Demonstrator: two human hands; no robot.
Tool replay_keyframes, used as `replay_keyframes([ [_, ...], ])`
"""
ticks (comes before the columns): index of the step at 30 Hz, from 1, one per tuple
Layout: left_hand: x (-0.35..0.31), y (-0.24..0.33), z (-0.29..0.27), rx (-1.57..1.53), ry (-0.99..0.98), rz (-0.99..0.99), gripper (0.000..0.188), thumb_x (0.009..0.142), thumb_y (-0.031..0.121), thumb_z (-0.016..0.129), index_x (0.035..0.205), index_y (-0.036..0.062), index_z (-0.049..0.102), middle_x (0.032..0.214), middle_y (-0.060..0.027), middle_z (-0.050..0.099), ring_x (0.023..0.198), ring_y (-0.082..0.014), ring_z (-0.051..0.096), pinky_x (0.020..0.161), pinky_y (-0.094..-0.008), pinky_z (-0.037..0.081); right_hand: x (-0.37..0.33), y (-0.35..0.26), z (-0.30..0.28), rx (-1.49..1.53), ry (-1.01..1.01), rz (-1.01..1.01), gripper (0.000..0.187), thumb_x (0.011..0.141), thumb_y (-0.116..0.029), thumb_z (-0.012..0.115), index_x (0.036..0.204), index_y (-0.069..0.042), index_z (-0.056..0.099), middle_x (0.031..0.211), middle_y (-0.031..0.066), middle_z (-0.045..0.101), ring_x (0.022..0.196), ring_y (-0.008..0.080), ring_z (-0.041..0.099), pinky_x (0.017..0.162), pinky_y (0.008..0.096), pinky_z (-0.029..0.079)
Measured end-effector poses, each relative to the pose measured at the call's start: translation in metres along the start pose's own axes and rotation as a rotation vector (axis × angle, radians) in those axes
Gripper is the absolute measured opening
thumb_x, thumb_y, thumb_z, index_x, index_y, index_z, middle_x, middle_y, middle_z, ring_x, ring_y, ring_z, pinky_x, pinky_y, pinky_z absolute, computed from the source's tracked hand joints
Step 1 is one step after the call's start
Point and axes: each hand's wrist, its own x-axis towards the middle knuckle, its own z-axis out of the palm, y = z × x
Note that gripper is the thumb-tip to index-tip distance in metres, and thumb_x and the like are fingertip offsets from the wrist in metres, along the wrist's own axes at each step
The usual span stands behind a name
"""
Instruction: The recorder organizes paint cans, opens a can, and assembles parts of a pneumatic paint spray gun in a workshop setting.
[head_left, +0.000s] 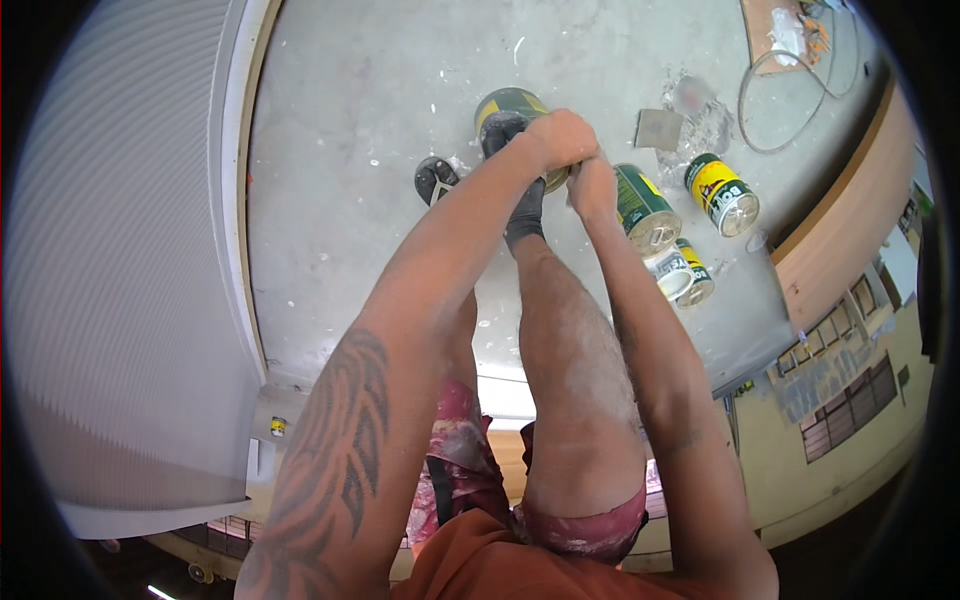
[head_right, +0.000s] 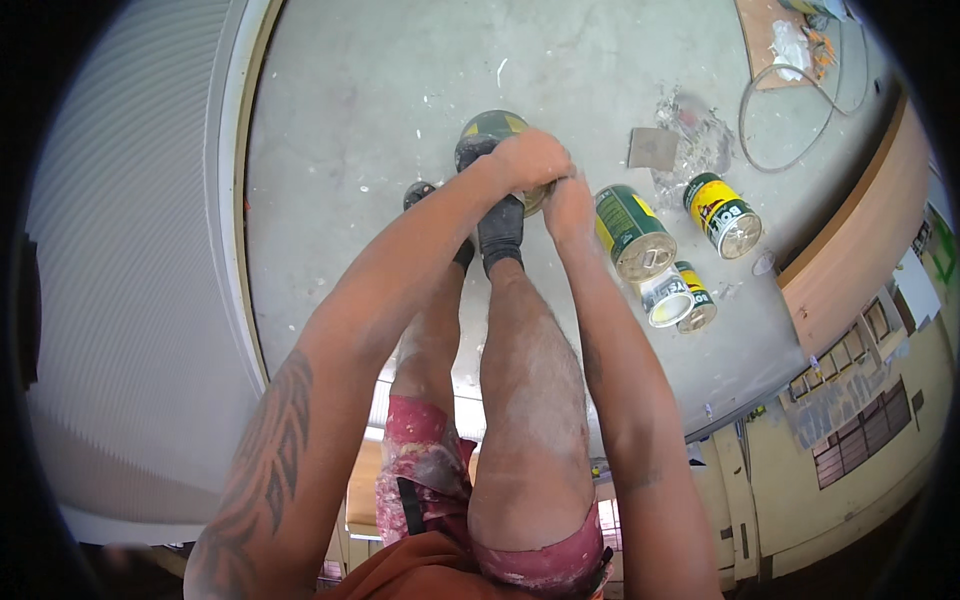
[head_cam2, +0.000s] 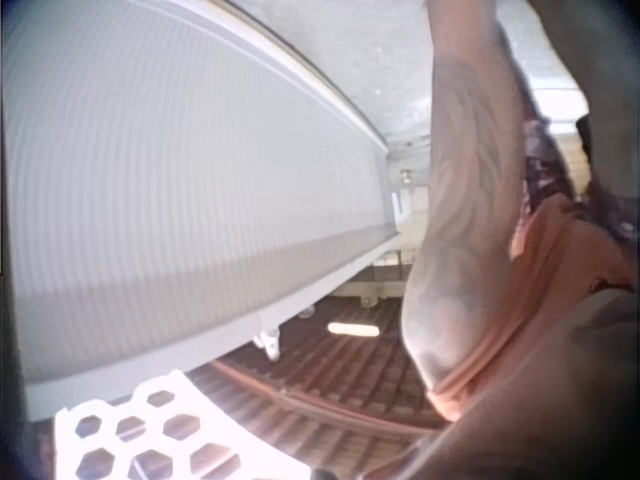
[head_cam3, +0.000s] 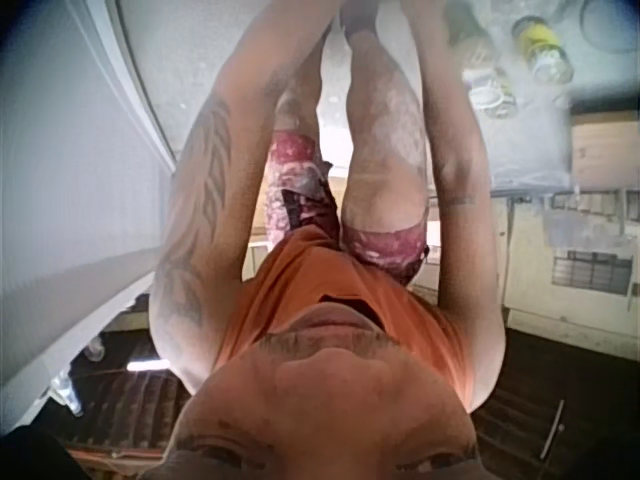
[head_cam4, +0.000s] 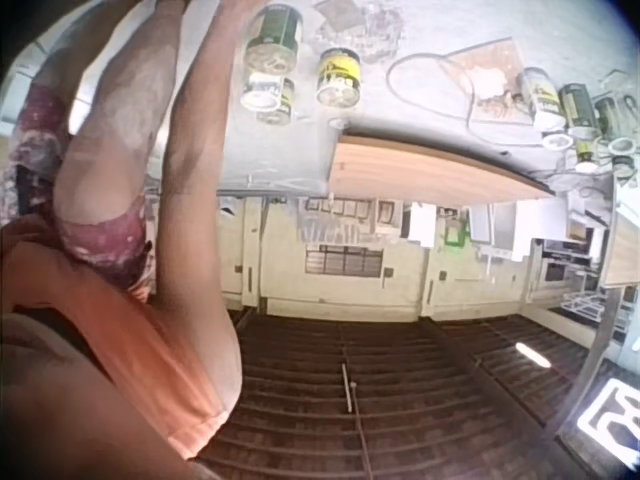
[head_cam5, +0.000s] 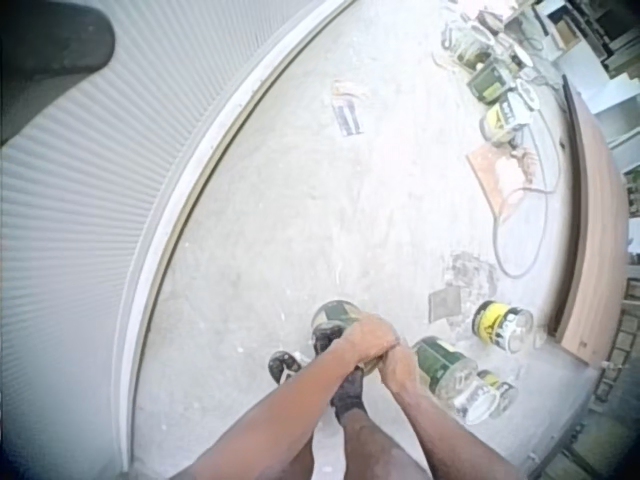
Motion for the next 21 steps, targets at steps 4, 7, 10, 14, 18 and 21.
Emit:
replay_keyframes([
  [4,0.001,0.011,0.005,0.120,0.033,0.141,0.017,0.080,0.013,0.060,0.093,0.0145,0.071,0.091,-0.0067,0.070,0.092,-0.0281,0.069,0.077,-0.0395,0.057,-0.013,0.002,0.001,0.094,0.044,0.103,0.020,0.088,-0.010,0.060,0.102,0.004,0.064,0.103,0.0267,0.065,0.096,0.0469,0.062,0.082,0.0528,0.049],
  [7,0.001,-0.001,0.002,0.035,0.077,0.106,0.018,0.080,0.012,0.060,0.095,0.0162,0.070,0.091,-0.0057,0.069,0.093,-0.0277,0.068,0.077,-0.0385,0.057,-0.005,-0.004,0.006,0.041,0.090,0.129,0.019,0.088,-0.011,0.060,0.099,0.005,0.064,0.100,0.0268,0.065,0.093,0.0473,0.062,0.081,0.0531,0.049],
  [10,0.002,-0.009,0.000,0.019,0.097,0.190,0.019,0.080,0.011,0.060,0.095,0.0159,0.069,0.090,-0.0060,0.069,0.093,-0.0275,0.068,0.076,-0.0391,0.057,-0.004,-0.004,0.009,0.051,0.066,0.176,0.019,0.089,-0.010,0.060,0.100,0.005,0.064,0.100,0.0271,0.065,0.093,0.0464,0.063,0.081,0.0523,0.049],
  [14,0.002,-0.009,0.008,0.041,0.023,0.170,0.018,0.080,0.011,0.059,0.094,0.0154,0.069,0.091,-0.0062,0.070,0.092,-0.0278,0.068,0.075,-0.0399,0.057,-0.007,-0.008,0.019,0.163,0.191,0.133,0.018,0.089,-0.010,0.059,0.099,0.004,0.064,0.099,0.0274,0.065,0.093,0.0461,0.062,0.081,0.0516,0.049],
  [18,0.025,-0.017,0.005,0.134,-0.043,0.125,0.016,0.080,0.012,0.059,0.092,0.0144,0.070,0.091,-0.0063,0.070,0.091,-0.0282,0.068,0.075,-0.0408,0.056,0.017,0.008,0.020,0.155,0.148,0.110,0.018,0.087,-0.008,0.060,0.100,0.005,0.064,0.099,0.0275,0.064,0.093,0.0465,0.062,0.080,0.0514,0.049],
  [21,0.025,-0.025,0.002,0.074,0.020,0.183,0.014,0.079,0.013,0.061,0.090,0.0134,0.070,0.091,-0.0059,0.070,0.091,-0.0280,0.069,0.076,-0.0405,0.056,0.021,0.015,0.021,0.183,0.129,0.074,0.019,0.087,-0.007,0.060,0.099,0.006,0.064,0.099,0.0284,0.064,0.092,0.0469,0.062,0.080,0.0514,0.049],
])
